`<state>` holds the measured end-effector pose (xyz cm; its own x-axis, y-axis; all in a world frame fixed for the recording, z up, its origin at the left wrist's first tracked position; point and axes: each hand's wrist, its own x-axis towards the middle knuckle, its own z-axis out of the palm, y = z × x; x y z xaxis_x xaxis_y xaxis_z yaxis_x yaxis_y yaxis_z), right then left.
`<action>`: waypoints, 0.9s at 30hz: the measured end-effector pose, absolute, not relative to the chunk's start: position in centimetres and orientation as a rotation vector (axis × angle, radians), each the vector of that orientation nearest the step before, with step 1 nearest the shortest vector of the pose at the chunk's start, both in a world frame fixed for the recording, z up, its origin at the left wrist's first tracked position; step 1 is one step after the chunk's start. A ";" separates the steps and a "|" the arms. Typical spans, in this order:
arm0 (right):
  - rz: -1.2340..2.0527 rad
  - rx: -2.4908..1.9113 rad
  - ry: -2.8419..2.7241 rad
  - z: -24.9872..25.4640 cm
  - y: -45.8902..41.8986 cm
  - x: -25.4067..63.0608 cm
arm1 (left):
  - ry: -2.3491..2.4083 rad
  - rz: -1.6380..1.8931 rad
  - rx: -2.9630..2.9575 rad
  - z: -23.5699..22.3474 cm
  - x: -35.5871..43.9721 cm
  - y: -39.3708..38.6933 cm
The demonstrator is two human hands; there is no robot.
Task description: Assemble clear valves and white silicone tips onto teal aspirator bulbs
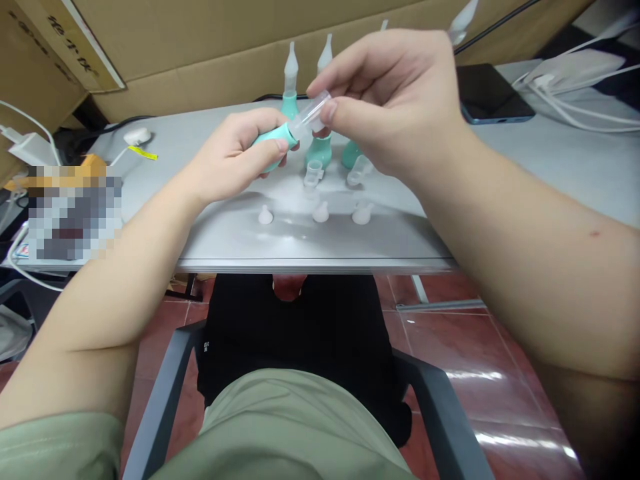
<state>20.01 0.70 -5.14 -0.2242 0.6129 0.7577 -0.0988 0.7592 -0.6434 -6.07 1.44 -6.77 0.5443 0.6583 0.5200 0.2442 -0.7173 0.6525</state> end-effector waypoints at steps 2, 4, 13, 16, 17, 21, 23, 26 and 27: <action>0.673 -0.382 -1.691 -5.3 1.0 19.9 | 0.750 1.037 2.275 -6.9 -6.1 1.6; 0.671 -0.384 -1.678 -5.3 1.1 19.8 | 0.747 1.014 2.280 -6.9 -6.1 1.6; 0.758 -0.423 -1.687 -4.2 0.0 20.4 | 0.799 1.007 2.185 -4.6 -5.7 -1.4; 0.754 -0.442 -1.696 -4.2 -0.1 20.6 | 0.790 1.040 2.227 -4.0 -5.5 -1.9; 0.751 -0.444 -1.708 -4.2 -0.1 20.6 | 0.786 1.048 2.250 -4.0 -5.4 -1.9; 0.756 -0.444 -1.743 -4.3 0.3 20.7 | 0.820 1.056 2.353 -4.2 -5.2 -2.0; 0.801 -0.444 -1.776 -4.3 0.5 20.9 | 0.837 1.047 2.386 -4.3 -5.2 -2.1; 0.863 -0.432 -1.801 -4.3 0.8 21.2 | 0.830 1.061 2.394 -4.3 -5.2 -2.3; 0.871 -0.428 -1.799 -4.3 0.9 21.2 | 0.831 1.067 2.393 -4.2 -5.2 -2.4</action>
<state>21.20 0.88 -4.34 -0.3919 0.6478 0.6533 -0.1110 0.6716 -0.7325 -5.20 -2.40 -4.23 0.5342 0.6549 0.5345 0.3573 -0.7480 0.5593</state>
